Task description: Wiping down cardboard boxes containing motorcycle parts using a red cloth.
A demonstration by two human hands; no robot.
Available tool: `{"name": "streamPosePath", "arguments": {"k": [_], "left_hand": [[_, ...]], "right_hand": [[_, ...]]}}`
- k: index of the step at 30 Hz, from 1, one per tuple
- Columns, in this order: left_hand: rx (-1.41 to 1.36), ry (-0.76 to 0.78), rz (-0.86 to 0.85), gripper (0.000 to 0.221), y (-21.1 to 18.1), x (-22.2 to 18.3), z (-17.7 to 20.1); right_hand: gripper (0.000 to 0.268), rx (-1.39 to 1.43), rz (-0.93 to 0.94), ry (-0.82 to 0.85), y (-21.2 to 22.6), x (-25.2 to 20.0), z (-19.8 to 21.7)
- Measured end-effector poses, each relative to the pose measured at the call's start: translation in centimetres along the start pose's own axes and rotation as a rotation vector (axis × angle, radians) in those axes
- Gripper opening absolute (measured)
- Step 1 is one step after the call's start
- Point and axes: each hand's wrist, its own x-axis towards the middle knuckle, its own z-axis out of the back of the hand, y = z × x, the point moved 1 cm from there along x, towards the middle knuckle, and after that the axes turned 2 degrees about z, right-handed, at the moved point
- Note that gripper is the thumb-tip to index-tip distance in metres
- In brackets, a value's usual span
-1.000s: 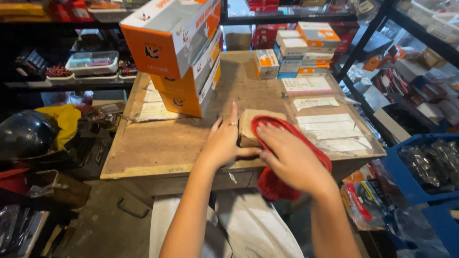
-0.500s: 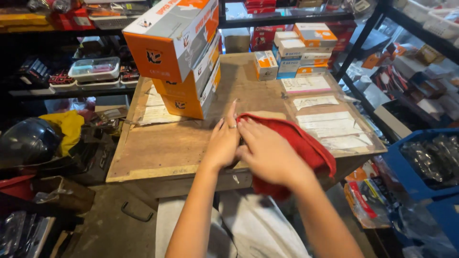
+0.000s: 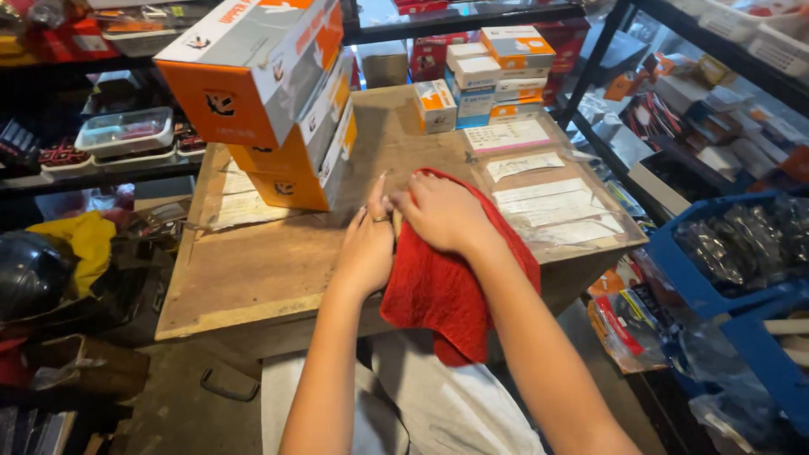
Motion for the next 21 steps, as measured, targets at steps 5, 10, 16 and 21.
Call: {"name": "streamPosePath", "arguments": {"k": [5,10,16,21], "left_hand": [[-0.008,-0.026,-0.034,0.098,0.3,0.6,-0.3],[-0.041,0.004,0.038,0.132,-1.0,0.6,0.7],[-0.036,-0.046,-0.02,0.145,-0.5,0.9,0.4],[-0.055,-0.013,0.062,0.149,-0.5,0.5,0.4]], "right_hand": [[0.063,-0.092,0.25,-0.304,0.6,-6.0,-1.6],[0.08,-0.041,0.343,-0.385,2.4,-12.3,0.1],[0.063,-0.011,0.203,-0.386,0.6,-10.3,-0.1],[0.053,0.021,0.038,-0.389,-1.8,-7.1,-1.0]]}}
